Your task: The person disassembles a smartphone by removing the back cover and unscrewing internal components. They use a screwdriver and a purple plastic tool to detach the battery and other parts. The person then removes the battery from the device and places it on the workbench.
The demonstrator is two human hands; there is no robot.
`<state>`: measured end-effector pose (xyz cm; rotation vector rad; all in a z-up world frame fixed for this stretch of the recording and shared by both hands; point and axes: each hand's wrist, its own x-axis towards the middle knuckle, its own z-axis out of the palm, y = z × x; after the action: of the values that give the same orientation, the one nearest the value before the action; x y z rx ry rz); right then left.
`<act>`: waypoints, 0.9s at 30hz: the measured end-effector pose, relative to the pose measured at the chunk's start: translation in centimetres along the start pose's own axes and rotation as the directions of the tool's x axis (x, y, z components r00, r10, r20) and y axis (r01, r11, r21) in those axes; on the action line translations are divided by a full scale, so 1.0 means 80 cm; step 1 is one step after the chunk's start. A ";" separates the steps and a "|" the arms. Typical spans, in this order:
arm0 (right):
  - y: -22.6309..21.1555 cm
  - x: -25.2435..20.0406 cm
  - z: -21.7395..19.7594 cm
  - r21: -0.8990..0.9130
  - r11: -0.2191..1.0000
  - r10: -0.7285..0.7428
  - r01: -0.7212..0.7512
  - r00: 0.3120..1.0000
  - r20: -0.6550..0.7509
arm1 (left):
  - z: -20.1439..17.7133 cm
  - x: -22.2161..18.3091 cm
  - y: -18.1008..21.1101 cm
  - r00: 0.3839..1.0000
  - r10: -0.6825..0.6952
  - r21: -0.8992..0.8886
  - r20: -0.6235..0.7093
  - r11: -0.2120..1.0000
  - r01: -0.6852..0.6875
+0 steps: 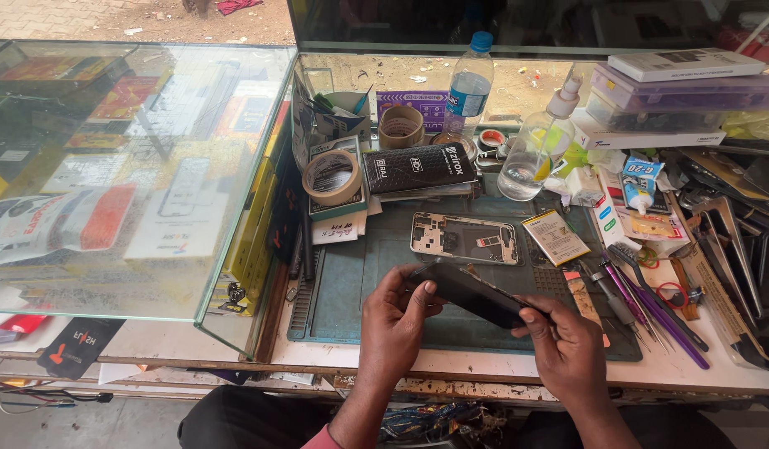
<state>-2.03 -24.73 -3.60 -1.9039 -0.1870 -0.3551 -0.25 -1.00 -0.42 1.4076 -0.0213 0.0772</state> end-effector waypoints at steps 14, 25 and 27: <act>-0.032 0.012 0.011 -0.195 0.980 -0.040 0.032 0.998 -0.039 | -0.006 -0.021 -0.007 0.974 0.226 -0.053 0.030 0.973 -0.225; -0.036 0.012 0.014 -0.199 0.979 -0.043 0.036 0.999 -0.030 | -0.006 -0.017 -0.008 0.983 0.183 -0.040 0.024 0.982 -0.182; -0.039 0.012 0.015 -0.166 0.985 -0.059 0.053 0.998 -0.028 | -0.005 -0.016 -0.007 0.983 0.184 -0.014 0.005 0.983 -0.184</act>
<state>-1.89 -22.57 -0.88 -2.0578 -0.1943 -0.4518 -1.49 -0.73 -1.13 1.3894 -0.1574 0.2254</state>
